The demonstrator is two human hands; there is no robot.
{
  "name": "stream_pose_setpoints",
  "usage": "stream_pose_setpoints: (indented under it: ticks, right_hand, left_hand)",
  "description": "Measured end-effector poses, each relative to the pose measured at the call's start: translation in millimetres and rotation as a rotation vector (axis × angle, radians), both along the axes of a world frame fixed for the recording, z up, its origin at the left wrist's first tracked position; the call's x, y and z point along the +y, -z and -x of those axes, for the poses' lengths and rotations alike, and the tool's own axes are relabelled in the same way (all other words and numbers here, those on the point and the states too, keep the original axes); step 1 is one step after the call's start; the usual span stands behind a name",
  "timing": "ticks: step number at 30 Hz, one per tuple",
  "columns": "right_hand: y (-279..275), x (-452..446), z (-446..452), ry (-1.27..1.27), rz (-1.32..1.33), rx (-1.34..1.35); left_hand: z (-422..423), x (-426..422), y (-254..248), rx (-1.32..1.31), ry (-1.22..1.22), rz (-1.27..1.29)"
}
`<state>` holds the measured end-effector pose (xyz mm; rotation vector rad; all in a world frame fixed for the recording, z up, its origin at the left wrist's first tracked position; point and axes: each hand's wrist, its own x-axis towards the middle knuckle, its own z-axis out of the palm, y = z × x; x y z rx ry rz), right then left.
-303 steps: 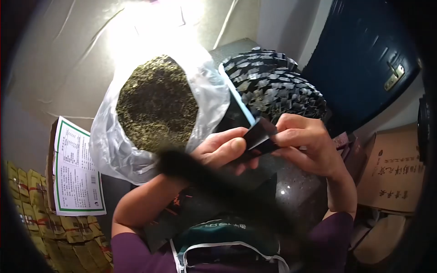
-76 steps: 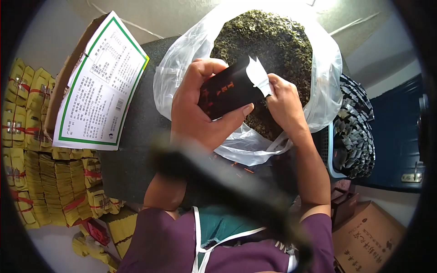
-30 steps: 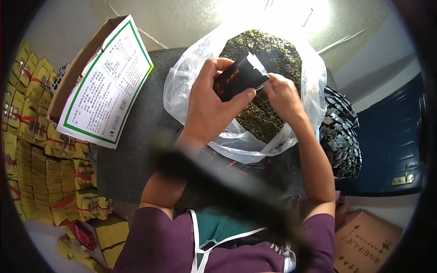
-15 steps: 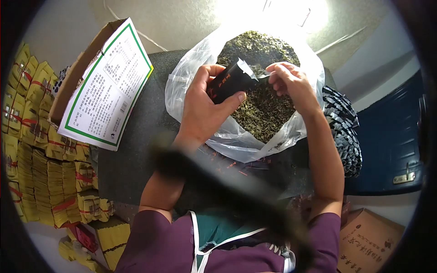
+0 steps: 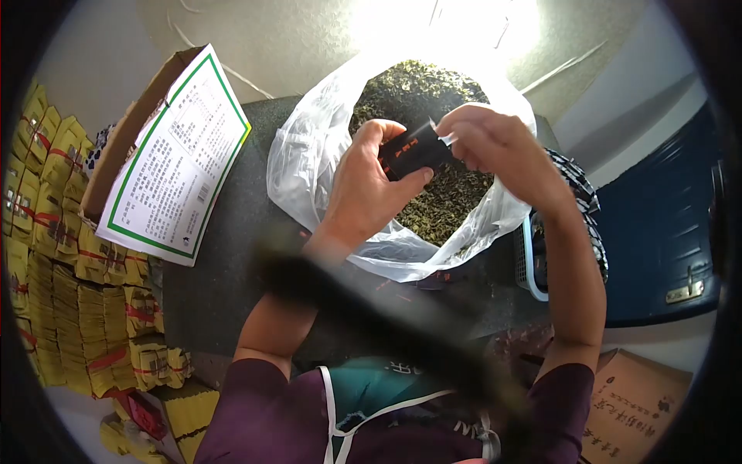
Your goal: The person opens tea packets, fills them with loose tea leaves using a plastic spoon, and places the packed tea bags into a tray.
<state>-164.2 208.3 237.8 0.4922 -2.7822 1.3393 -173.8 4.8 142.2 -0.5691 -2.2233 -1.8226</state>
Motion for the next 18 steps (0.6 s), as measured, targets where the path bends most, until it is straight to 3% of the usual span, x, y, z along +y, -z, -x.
stream_pose_setpoints:
  ticks: [2, 3, 5, 8, 11, 13, 15, 18]
  right_hand:
    - [-8.7, -12.2, -13.2, -0.006, -0.203, 0.151]
    - [-10.4, -11.5, -15.8, -0.003, -0.205, 0.157]
    - [-11.6, -10.6, -19.9, -0.064, -0.274, 0.509]
    - [-21.6, -7.3, -30.1, 0.004, -0.313, 0.696]
    - [-28.7, -0.4, -38.9, 0.077, -0.222, 0.738]
    - [-27.0, 7.4, -39.2, 0.134, -0.214, 0.723]
    - [-13.5, 15.3, -38.0, 0.217, -0.206, 0.697]
    - [9.3, 28.1, -40.2, 0.109, -0.412, 0.757]
  left_hand:
    - [0.5, 4.1, -2.0, -0.012, 0.009, -0.025]
    - [0.4, 5.3, -3.0, -0.036, 0.015, -0.046]
    - [-1.1, 5.7, -8.7, -0.076, 0.031, -0.079]
    - [0.3, 5.3, -11.4, -0.142, 0.094, -0.124]
    - [0.2, 6.9, -12.7, -0.128, 0.139, -0.159]
    - [-5.0, 7.0, -18.4, -0.221, 0.244, -0.397]
    - [1.3, 2.8, -13.5, -0.186, 0.241, -0.277]
    - [4.4, 1.9, -19.7, -0.257, 0.290, -0.417]
